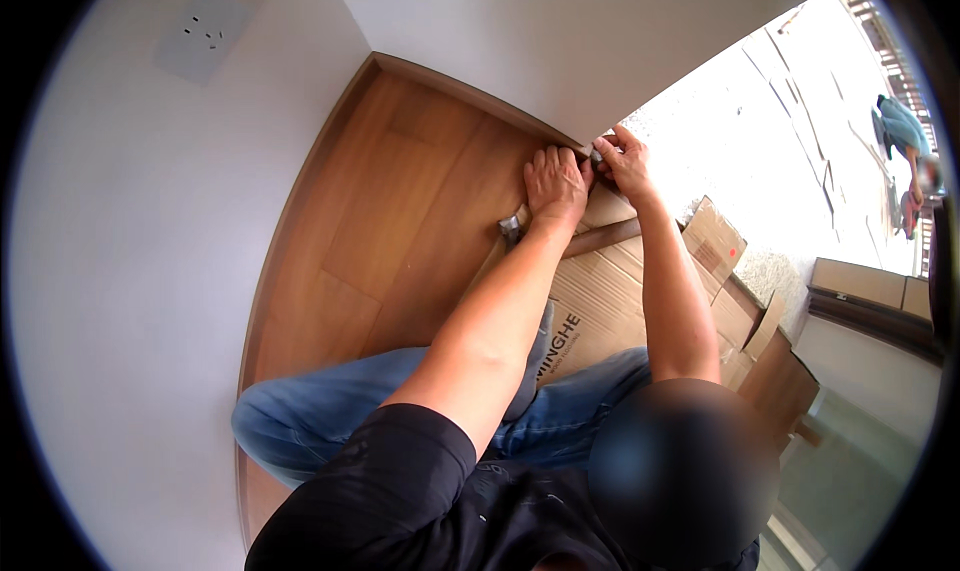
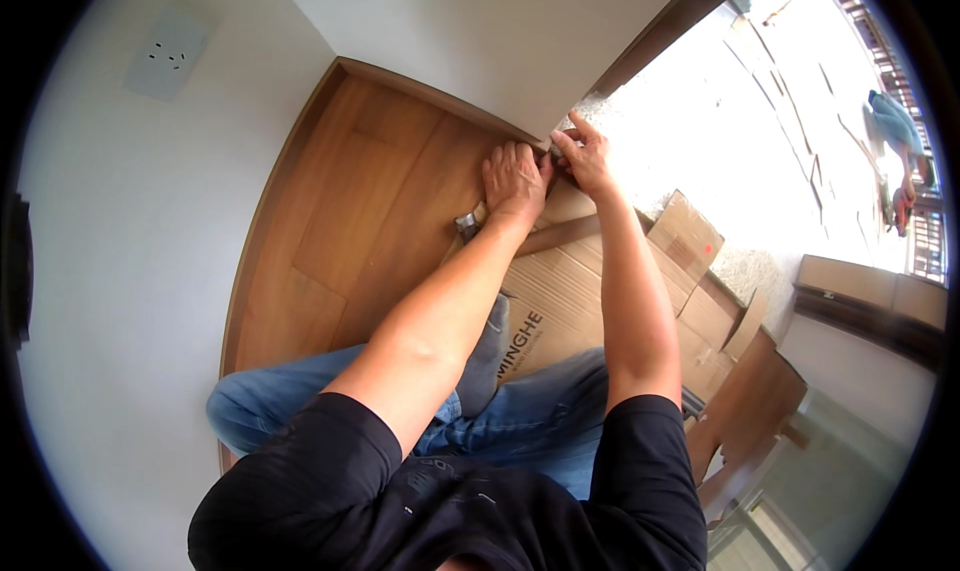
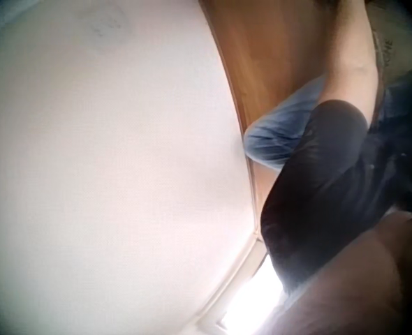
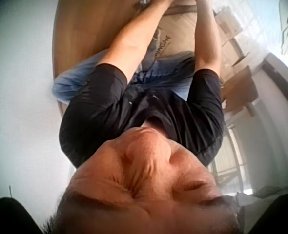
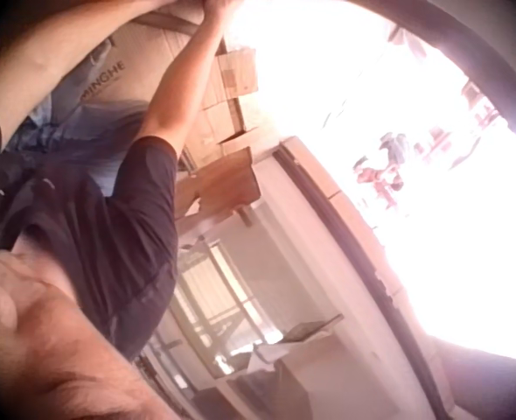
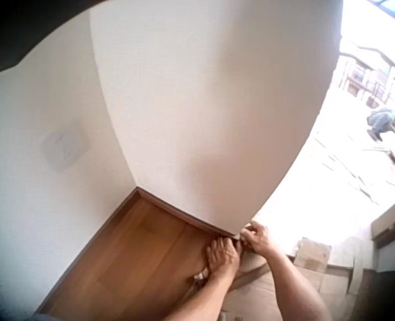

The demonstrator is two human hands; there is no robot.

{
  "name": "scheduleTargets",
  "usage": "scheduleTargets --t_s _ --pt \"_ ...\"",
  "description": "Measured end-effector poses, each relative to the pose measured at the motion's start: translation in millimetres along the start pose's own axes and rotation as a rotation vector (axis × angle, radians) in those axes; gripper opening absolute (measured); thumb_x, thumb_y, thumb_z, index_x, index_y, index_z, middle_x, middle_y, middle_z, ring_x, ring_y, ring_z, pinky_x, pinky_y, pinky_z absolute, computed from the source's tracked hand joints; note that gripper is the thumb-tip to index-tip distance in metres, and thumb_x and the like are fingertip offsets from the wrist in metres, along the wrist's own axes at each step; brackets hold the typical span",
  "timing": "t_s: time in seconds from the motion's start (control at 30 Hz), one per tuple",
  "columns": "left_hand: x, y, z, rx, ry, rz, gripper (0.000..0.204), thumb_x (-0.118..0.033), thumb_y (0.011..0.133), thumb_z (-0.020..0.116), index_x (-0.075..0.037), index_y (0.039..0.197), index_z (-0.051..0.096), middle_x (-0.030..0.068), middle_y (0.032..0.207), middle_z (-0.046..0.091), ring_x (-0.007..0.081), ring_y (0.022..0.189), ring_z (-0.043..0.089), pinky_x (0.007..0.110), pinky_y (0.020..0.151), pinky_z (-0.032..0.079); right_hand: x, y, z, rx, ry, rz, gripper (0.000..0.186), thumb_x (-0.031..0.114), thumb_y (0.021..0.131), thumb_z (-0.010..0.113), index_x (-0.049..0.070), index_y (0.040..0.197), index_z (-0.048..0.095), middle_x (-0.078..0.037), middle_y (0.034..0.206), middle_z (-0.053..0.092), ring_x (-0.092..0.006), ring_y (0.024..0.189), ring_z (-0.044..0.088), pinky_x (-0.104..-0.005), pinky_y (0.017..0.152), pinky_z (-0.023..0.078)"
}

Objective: The person installs a piece of baseboard molding along the bottom of a wall by positioning it by hand and then securing it using a hammer and a pneumatic nail gun.

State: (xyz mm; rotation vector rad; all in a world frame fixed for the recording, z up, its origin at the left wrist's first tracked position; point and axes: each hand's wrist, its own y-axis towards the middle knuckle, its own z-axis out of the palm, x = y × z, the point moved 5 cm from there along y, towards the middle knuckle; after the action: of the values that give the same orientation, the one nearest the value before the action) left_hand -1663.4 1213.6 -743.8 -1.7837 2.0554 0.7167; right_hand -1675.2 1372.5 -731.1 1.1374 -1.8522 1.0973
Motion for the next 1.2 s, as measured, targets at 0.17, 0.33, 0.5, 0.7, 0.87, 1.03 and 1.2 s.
scheduleTargets --t_s 0.17,0.33,0.5,0.7,0.87,1.03,1.2 --pt "-1.1 -0.9 -1.2 -0.006 0.003 -0.007 0.028 -0.037 0.095 0.073 -0.010 0.100 0.065 0.0092 0.107 0.067 0.0302 0.109 0.062 0.049 0.092 0.047 1.9 -1.8 0.5 0.005 0.017 0.009 0.067 0.027 0.099 0.080 0.006 0.157 0.054 -0.006 0.107 0.076 -0.0109 0.071 0.065 -0.0284 0.064 0.057" --pt "2.0 -1.6 -2.7 -0.004 -0.023 0.005 0.028 -0.036 0.095 0.072 -0.010 0.100 0.065 0.0091 0.107 0.067 0.0305 0.109 0.062 0.050 0.092 0.048 4.9 -3.0 2.0 -0.001 -0.038 -0.001 0.067 0.026 0.099 0.079 0.006 0.157 0.053 -0.006 0.107 0.076 -0.0112 0.071 0.066 -0.0282 0.064 0.058" --pt "1.8 0.0 -2.0 0.028 -0.020 -0.004 0.028 -0.037 0.095 0.071 -0.010 0.100 0.066 0.0101 0.107 0.069 0.0313 0.112 0.063 0.050 0.095 0.048 9.3 -7.5 1.4 -0.006 -0.055 -0.004 0.067 0.028 0.100 0.077 0.005 0.157 0.052 -0.008 0.108 0.077 -0.0123 0.072 0.067 -0.0296 0.065 0.059" --pt "-0.7 2.5 -0.1 0.020 0.005 0.002 0.031 -0.040 0.096 0.070 -0.010 0.099 0.068 0.0107 0.108 0.070 0.0329 0.111 0.063 0.052 0.095 0.048 6.9 -2.5 -2.0 -0.030 -0.033 -0.081 0.067 0.028 0.100 0.076 0.001 0.156 0.052 -0.013 0.104 0.077 -0.0153 0.073 0.070 -0.0319 0.068 0.059" --pt "3.0 1.9 5.3 0.000 0.033 0.011 0.032 -0.043 0.095 0.070 -0.011 0.095 0.069 0.0120 0.102 0.071 0.0340 0.107 0.065 0.055 0.089 0.050 3.2 0.5 -1.7 -0.025 -0.009 -0.095 0.065 0.027 0.099 0.078 0.001 0.154 0.055 -0.011 0.098 0.078 -0.0120 0.069 0.067 -0.0293 0.065 0.059" --pt "-1.5 -2.5 3.9 -0.027 0.038 0.038 0.031 -0.043 0.094 0.070 -0.012 0.091 0.070 0.0109 0.101 0.071 0.0342 0.104 0.067 0.055 0.086 0.050 2.3 -5.0 -6.0 -0.015 0.014 -0.069 0.070 0.030 0.098 0.079 0.000 0.156 0.053 -0.012 0.107 0.079 -0.0122 0.069 0.068 -0.0294 0.064 0.058" --pt "1.6 0.7 -2.4 -0.066 -0.005 0.038 0.029 -0.040 0.093 0.073 -0.011 0.090 0.068 0.0089 0.100 0.071 0.0330 0.104 0.066 0.053 0.085 0.051 4.6 0.4 1.2 0.002 0.035 -0.092 0.073 0.031 0.098 0.080 -0.001 0.157 0.050 -0.013 0.108 0.080 -0.0132 0.069 0.070 -0.0297 0.063 0.059"
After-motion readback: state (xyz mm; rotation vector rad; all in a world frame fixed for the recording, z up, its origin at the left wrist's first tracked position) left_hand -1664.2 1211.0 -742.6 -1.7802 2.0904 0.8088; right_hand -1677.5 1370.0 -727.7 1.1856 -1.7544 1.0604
